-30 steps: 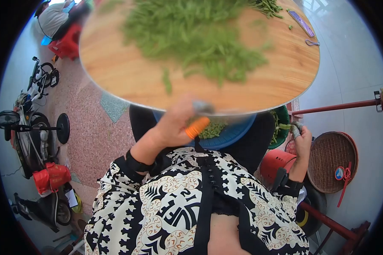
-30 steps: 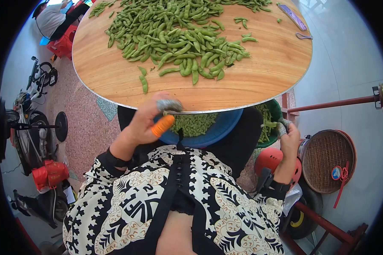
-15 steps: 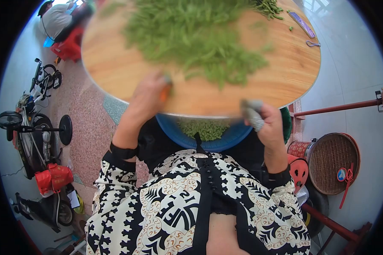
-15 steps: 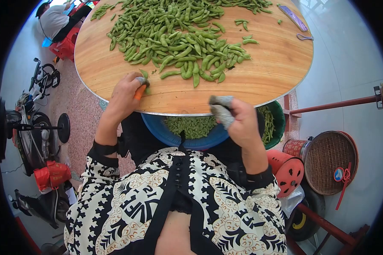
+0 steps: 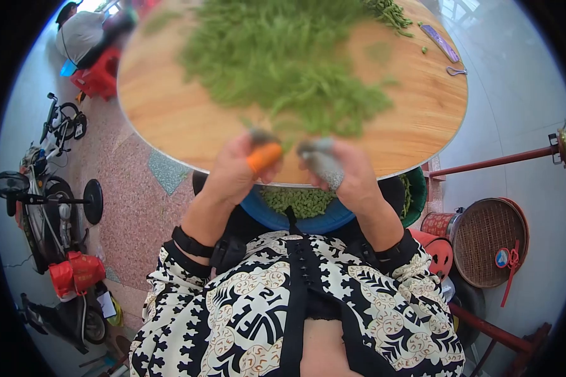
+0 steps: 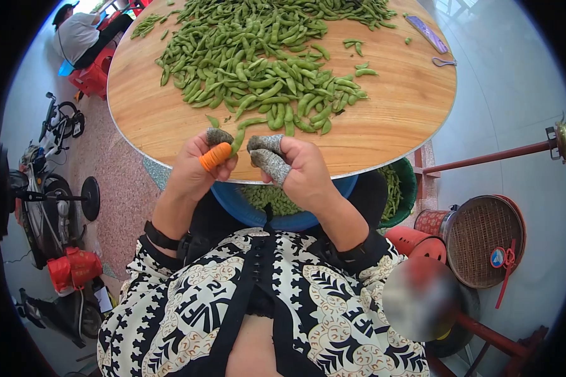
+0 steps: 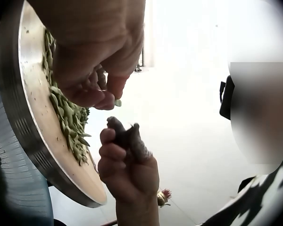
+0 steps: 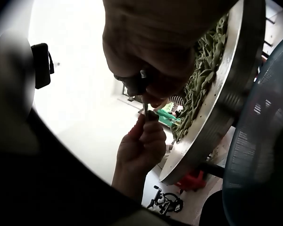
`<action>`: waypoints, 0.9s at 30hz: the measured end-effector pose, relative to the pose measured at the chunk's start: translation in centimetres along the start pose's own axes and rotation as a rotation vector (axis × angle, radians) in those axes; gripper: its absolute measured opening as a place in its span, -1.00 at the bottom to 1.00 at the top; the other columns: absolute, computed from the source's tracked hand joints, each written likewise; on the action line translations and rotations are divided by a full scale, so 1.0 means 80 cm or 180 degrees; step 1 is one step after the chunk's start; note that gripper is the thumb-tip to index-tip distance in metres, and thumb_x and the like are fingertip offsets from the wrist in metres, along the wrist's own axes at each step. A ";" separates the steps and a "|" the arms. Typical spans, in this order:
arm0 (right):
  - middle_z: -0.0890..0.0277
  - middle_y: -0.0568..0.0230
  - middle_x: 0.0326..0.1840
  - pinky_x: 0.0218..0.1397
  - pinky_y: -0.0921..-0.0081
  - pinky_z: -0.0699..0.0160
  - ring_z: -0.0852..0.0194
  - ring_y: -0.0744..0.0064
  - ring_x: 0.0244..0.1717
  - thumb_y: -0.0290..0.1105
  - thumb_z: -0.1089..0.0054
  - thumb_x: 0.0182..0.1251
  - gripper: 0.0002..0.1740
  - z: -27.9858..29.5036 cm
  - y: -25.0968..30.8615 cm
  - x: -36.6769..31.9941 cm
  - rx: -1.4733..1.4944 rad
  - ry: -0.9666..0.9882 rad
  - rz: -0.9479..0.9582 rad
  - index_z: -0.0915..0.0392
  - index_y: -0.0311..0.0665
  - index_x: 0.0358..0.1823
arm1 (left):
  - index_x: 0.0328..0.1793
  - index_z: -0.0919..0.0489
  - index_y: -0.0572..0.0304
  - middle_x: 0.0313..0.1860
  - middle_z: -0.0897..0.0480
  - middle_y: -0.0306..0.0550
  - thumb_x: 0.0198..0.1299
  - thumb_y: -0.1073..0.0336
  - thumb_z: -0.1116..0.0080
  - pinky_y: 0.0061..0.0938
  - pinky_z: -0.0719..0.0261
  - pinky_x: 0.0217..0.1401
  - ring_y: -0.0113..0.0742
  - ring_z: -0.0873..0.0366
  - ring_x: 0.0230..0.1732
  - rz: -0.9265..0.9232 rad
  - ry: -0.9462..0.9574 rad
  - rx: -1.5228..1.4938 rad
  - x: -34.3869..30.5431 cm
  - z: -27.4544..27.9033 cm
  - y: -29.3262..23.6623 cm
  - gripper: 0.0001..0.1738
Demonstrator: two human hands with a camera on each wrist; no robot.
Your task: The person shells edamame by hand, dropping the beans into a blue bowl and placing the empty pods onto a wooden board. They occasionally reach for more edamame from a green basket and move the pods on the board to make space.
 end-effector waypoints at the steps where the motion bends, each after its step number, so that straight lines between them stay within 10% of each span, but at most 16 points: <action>1: -0.41 0.43 -0.44 -0.48 0.79 -0.29 -0.28 0.74 -0.52 -0.49 -0.03 0.15 -0.82 -0.002 0.002 0.001 0.0137 0.0061 0.0029 -0.42 -0.40 -0.22 | -0.28 -0.39 0.26 -0.57 -0.49 -0.10 0.06 0.33 -0.08 -0.76 -0.35 -0.68 -0.54 -0.39 -0.70 0.0022 0.0015 -0.0174 0.001 -0.003 0.004 -0.82; 24: -0.33 0.53 -0.55 -0.56 0.80 -0.13 -0.15 0.81 -0.58 -0.53 -0.02 0.12 -0.94 -0.008 -0.001 0.010 -0.0154 -0.0249 0.0277 -0.45 -0.33 -0.36 | -0.31 -0.40 0.26 -0.54 -0.47 -0.21 -0.01 0.34 -0.17 -0.68 -0.32 -0.52 -0.53 -0.39 -0.56 -0.0591 0.0013 -0.0139 -0.008 -0.022 -0.005 -0.79; 26: -0.32 0.52 -0.58 -0.58 0.80 -0.12 -0.15 0.80 -0.61 -0.52 -0.03 0.12 -0.94 -0.002 -0.011 0.009 -0.0030 -0.0300 0.0052 -0.44 -0.32 -0.37 | -0.29 -0.40 0.29 -0.54 -0.48 -0.16 0.00 0.30 -0.16 -0.60 -0.34 -0.54 -0.47 -0.40 -0.58 -0.1413 -0.0347 0.2718 -0.016 -0.035 -0.020 -0.75; 27: -0.32 0.52 -0.58 -0.58 0.80 -0.12 -0.15 0.80 -0.61 -0.52 -0.03 0.12 -0.94 -0.004 -0.009 0.008 -0.0038 -0.0283 0.0074 -0.44 -0.32 -0.37 | -0.31 -0.39 0.29 -0.56 -0.47 0.03 -0.06 0.26 -0.17 -0.39 -0.36 -0.56 -0.13 -0.44 -0.58 -0.1625 -0.0431 0.3546 -0.021 -0.045 -0.030 -0.71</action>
Point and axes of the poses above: each hand's wrist, its own x-axis towards the middle knuckle, its own z-axis out of the back of the hand, y = z × x, the point moved 4 cm from there along x, towards the middle knuckle
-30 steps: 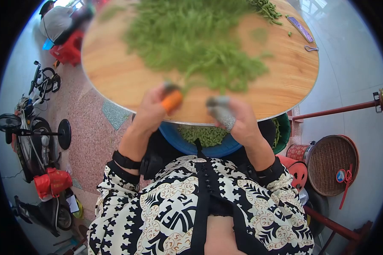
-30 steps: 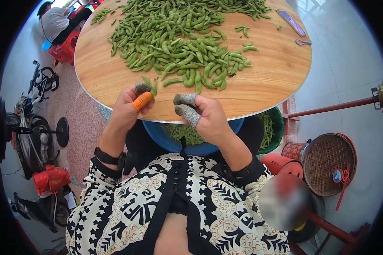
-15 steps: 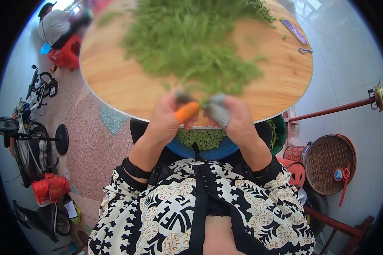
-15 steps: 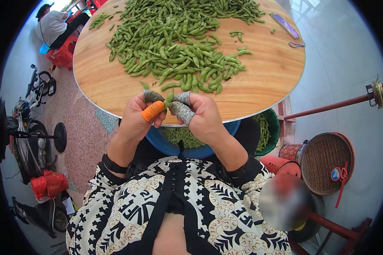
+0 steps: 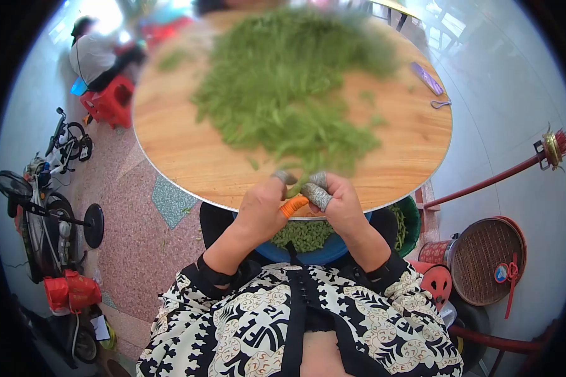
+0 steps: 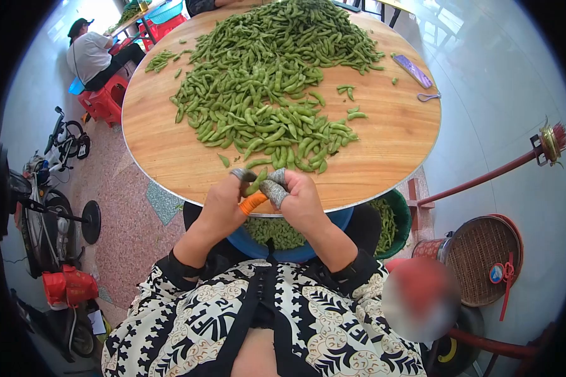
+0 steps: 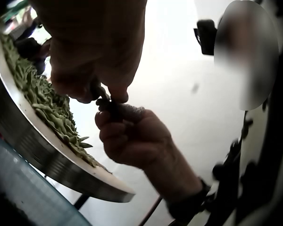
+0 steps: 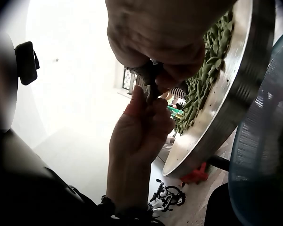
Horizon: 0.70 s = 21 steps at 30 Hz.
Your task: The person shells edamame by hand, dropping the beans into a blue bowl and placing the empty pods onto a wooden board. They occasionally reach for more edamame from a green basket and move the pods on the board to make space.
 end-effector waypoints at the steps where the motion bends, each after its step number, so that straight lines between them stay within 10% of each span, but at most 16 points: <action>1: -0.32 0.52 -0.58 -0.58 0.80 -0.12 -0.14 0.80 -0.61 -0.51 -0.03 0.13 -0.94 -0.001 0.002 -0.002 -0.0102 -0.0034 0.0031 -0.43 -0.32 -0.36 | -0.31 -0.39 0.29 -0.56 -0.47 0.03 -0.06 0.26 -0.17 -0.39 -0.36 -0.56 -0.13 -0.44 -0.58 -0.0016 -0.0021 0.0011 0.000 0.000 -0.001 -0.71; 5: -0.30 0.53 -0.60 -0.58 0.80 -0.12 -0.15 0.80 -0.61 -0.49 -0.03 0.14 -0.94 -0.004 0.009 -0.006 -0.0256 0.0133 0.0304 -0.42 -0.31 -0.35 | -0.45 -0.33 0.27 -0.62 -0.44 0.00 -0.02 0.25 -0.11 -0.28 -0.34 -0.55 -0.03 -0.43 -0.55 -0.0705 -0.0139 0.0966 -0.007 -0.005 -0.006 -0.74; 11: -0.32 0.50 -0.55 -0.52 0.81 -0.20 -0.20 0.78 -0.57 -0.49 -0.02 0.16 -0.92 -0.007 0.021 -0.012 -0.0239 0.0505 0.0634 -0.43 -0.32 -0.32 | -0.41 -0.37 0.27 -0.67 -0.41 -0.07 0.13 0.20 0.07 -0.47 -0.27 -0.60 -0.21 -0.38 -0.66 -0.0670 -0.0069 -0.1115 -0.009 -0.012 0.002 -0.75; 16: -0.33 0.50 -0.53 -0.50 0.81 -0.22 -0.22 0.77 -0.53 -0.47 -0.05 0.15 -0.89 -0.006 0.028 -0.015 -0.0328 0.0742 0.0926 -0.44 -0.34 -0.30 | -0.46 -0.36 0.15 -0.68 -0.28 -0.36 0.19 0.10 0.13 -0.70 -0.13 -0.62 -0.58 -0.21 -0.65 0.1104 0.0891 -0.3772 -0.023 -0.035 0.010 -0.69; 21: -0.39 0.45 -0.49 -0.47 0.78 -0.25 -0.26 0.75 -0.53 -0.52 -0.02 0.14 -0.93 -0.002 0.021 -0.014 -0.0168 0.0515 0.0406 -0.44 -0.35 -0.35 | -0.38 -0.37 0.18 -0.65 -0.30 -0.29 0.21 0.14 0.17 -0.67 -0.18 -0.60 -0.53 -0.22 -0.65 0.1543 0.0849 -0.3265 -0.024 -0.026 0.007 -0.72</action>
Point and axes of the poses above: each hand's wrist, its own x-axis towards the middle knuckle, its own z-axis out of the back of the hand, y = z × x, the point moved 4 cm from there along x, towards the middle knuckle
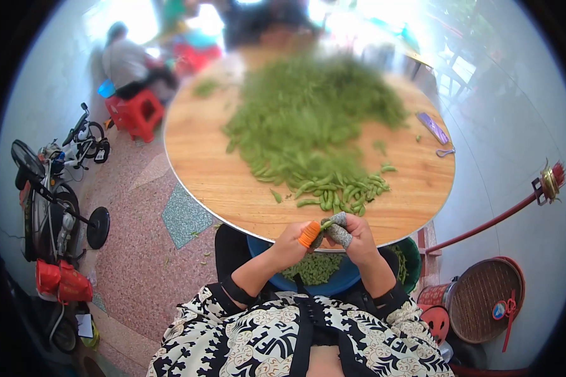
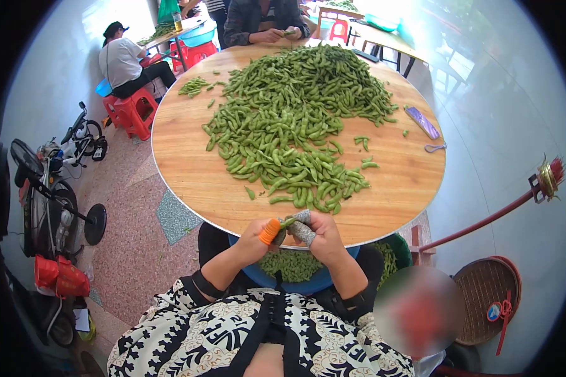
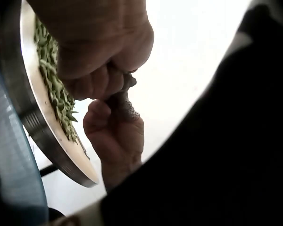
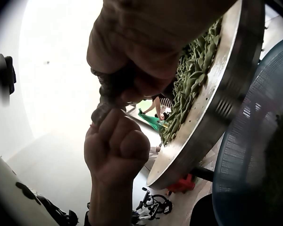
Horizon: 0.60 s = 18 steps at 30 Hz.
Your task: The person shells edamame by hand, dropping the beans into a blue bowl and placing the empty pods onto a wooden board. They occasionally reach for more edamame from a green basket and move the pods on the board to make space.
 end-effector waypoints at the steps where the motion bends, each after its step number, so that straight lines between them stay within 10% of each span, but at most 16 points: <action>1: -0.40 0.43 -0.50 -0.48 0.77 -0.25 -0.26 0.73 -0.54 -0.50 -0.01 0.14 -0.93 -0.002 0.003 -0.003 0.0002 -0.0101 -0.0155 -0.44 -0.35 -0.36 | -0.39 -0.38 0.23 -0.64 -0.36 -0.16 0.19 0.19 0.18 -0.58 -0.23 -0.55 -0.33 -0.30 -0.61 -0.0903 -0.0175 0.0881 -0.001 0.001 -0.015 -0.74; 2: -0.40 0.43 -0.50 -0.48 0.77 -0.25 -0.26 0.73 -0.54 -0.50 -0.01 0.14 -0.93 -0.007 0.011 -0.003 -0.0011 -0.0083 -0.0146 -0.44 -0.35 -0.36 | -0.40 -0.39 0.28 -0.63 -0.41 -0.03 0.17 0.25 0.18 -0.48 -0.29 -0.51 -0.13 -0.39 -0.57 -0.1789 -0.0346 0.1764 -0.005 -0.002 -0.027 -0.76; 3: -0.39 0.43 -0.51 -0.48 0.78 -0.24 -0.25 0.73 -0.55 -0.48 0.00 0.15 -0.91 -0.010 0.016 -0.004 0.0153 -0.0175 -0.0216 -0.43 -0.34 -0.35 | -0.29 -0.36 0.32 -0.50 -0.44 0.19 0.15 0.29 0.16 -0.31 -0.35 -0.36 0.16 -0.40 -0.38 -0.1365 -0.0365 0.2039 -0.002 0.004 -0.024 -0.79; 18: -0.35 0.48 -0.55 -0.54 0.78 -0.18 -0.19 0.77 -0.58 -0.50 -0.01 0.14 -0.90 -0.015 0.023 -0.005 0.0099 -0.0346 -0.0133 -0.43 -0.36 -0.32 | -0.31 -0.37 0.31 -0.57 -0.44 0.15 0.10 0.21 0.02 -0.24 -0.32 -0.53 0.15 -0.41 -0.48 -0.1839 -0.0849 0.3623 -0.013 -0.007 -0.039 -0.74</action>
Point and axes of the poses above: each hand's wrist, its own x-axis towards the middle knuckle, its own z-axis out of the back of the hand, y = z × x, the point moved 4 cm from there along x, towards the middle knuckle
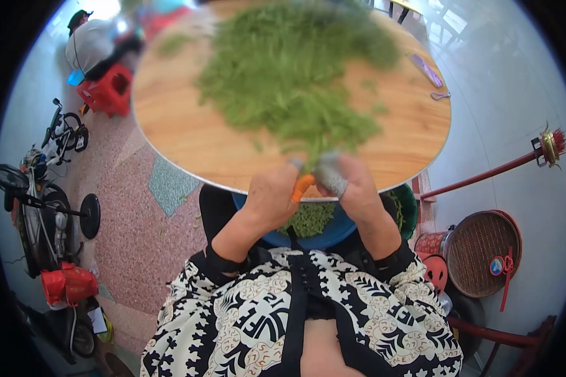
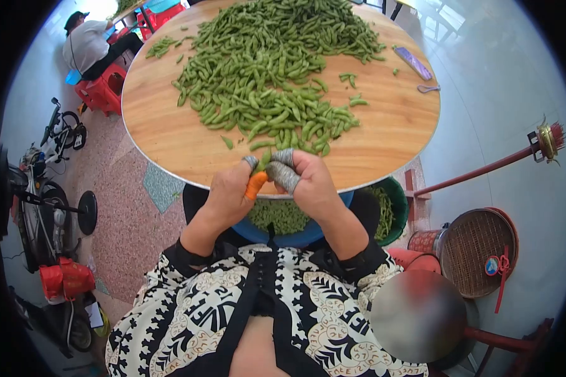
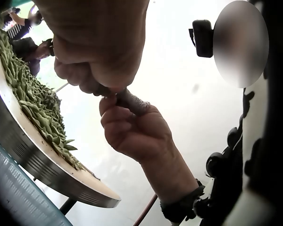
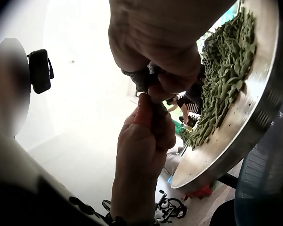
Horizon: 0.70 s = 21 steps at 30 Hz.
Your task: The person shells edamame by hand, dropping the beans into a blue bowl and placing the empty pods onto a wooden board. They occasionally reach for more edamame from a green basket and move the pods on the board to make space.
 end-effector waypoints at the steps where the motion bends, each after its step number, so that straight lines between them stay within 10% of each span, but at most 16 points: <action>1: -0.35 0.48 -0.55 -0.54 0.78 -0.18 -0.19 0.77 -0.58 -0.50 -0.01 0.14 -0.90 0.001 0.001 0.003 -0.0023 0.0014 0.0065 -0.43 -0.36 -0.32 | -0.33 -0.37 0.30 -0.58 -0.44 0.15 0.09 0.20 0.01 -0.24 -0.32 -0.53 0.15 -0.41 -0.49 0.0016 -0.0010 0.0077 0.001 -0.001 0.001 -0.74; 8: -0.36 0.49 -0.54 -0.53 0.79 -0.21 -0.20 0.77 -0.57 -0.52 0.00 0.14 -0.91 0.006 -0.013 0.012 -0.0275 0.0203 0.0084 -0.45 -0.33 -0.31 | -0.31 -0.38 0.24 -0.63 -0.45 0.07 0.09 0.28 0.06 -0.26 -0.32 -0.55 0.02 -0.43 -0.57 -0.0160 -0.0162 -0.0188 0.000 -0.010 0.011 -0.83; 11: -0.41 0.44 -0.44 -0.44 0.79 -0.27 -0.26 0.75 -0.48 -0.54 0.00 0.14 -0.88 0.008 -0.015 0.015 -0.0343 0.0310 0.0419 -0.45 -0.35 -0.28 | -0.41 -0.42 0.26 -0.73 -0.28 -0.24 0.20 0.23 0.18 -0.57 -0.20 -0.61 -0.48 -0.23 -0.67 0.0557 0.0182 -0.2553 -0.001 -0.025 0.022 -0.73; 15: -0.36 0.43 -0.53 -0.45 0.76 -0.27 -0.26 0.69 -0.54 -0.55 -0.01 0.12 -0.93 0.013 -0.022 0.020 -0.0268 0.0397 0.0392 -0.44 -0.36 -0.36 | -0.39 -0.42 0.25 -0.73 -0.31 -0.21 0.17 0.26 0.16 -0.57 -0.20 -0.61 -0.51 -0.27 -0.66 0.1605 0.0559 -0.3968 -0.008 -0.041 0.028 -0.78; 21: -0.39 0.41 -0.52 -0.51 0.77 -0.24 -0.25 0.71 -0.56 -0.54 -0.01 0.12 -0.95 0.019 -0.021 0.021 -0.0194 0.0118 0.0009 -0.43 -0.36 -0.38 | -0.38 -0.37 0.24 -0.67 -0.46 0.07 0.06 0.23 0.00 -0.33 -0.34 -0.58 -0.08 -0.48 -0.58 0.0183 0.0276 0.0210 0.009 -0.007 0.015 -0.79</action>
Point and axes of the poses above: each hand's wrist, its own x-axis towards the middle knuckle, its own z-axis out of the back of the hand, y = z × x, the point moved 4 cm from there along x, towards the middle knuckle
